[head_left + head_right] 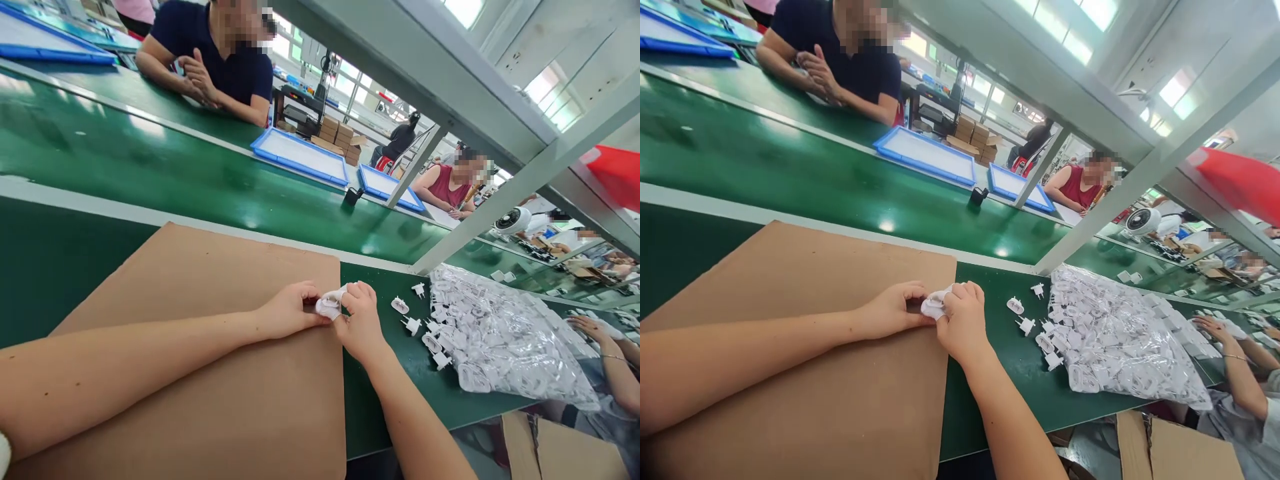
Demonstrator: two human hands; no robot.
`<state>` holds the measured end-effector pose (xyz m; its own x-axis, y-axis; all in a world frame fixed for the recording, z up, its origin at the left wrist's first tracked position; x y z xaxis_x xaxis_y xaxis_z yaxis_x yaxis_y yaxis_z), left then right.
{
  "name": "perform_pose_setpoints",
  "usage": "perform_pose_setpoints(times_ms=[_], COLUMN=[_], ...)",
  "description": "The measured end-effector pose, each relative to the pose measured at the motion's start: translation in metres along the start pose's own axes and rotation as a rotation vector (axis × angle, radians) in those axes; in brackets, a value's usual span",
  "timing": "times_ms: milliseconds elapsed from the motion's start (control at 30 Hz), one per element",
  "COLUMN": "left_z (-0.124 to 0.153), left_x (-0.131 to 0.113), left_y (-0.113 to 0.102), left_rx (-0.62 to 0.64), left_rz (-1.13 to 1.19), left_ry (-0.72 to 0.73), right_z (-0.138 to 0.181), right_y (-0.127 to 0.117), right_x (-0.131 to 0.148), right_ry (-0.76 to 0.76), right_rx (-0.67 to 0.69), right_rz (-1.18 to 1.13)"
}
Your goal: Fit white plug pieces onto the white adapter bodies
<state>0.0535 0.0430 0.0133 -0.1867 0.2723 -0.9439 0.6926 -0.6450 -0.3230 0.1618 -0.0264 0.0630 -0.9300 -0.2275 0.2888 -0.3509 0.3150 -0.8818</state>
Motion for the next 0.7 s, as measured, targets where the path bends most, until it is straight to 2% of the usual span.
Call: perform_pose_setpoints(times_ms=[133,333,500,633,700], left_z=[-0.001,0.002,0.006,-0.017,-0.043], left_x=[0.003,-0.004,-0.016,-0.013,-0.010], left_y=[-0.001,0.001,0.007,-0.001,-0.020], left_rx=[-0.025,-0.031,0.018,0.063,-0.035], left_rz=[-0.017,-0.108,-0.230,-0.351,-0.368], left_ry=[-0.019,0.024,0.143,0.091,0.035], right_z=[-0.002,0.010,0.017,0.019,0.019], right_y=[0.002,0.012,0.015,0.013,0.013], right_x=[-0.004,-0.014,-0.017,-0.026,-0.033], right_ry=[0.047,0.249,0.267,0.291,0.325], right_rx=[-0.012,-0.185,-0.285,-0.374,-0.423], right_rz=[-0.033,-0.296,-0.365,-0.459,-0.489])
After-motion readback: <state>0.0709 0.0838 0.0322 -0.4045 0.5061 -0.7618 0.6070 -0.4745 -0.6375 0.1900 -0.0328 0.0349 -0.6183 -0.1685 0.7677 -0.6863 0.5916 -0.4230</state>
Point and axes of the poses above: each hand's wrist, its own z-axis away from the middle knuckle, its own y-axis out of the palm, x = y × z, the point moved 7 cm from there along -z, towards the middle knuckle, and after that the axes turned 3 degrees about -y, right-handed, at the moved point
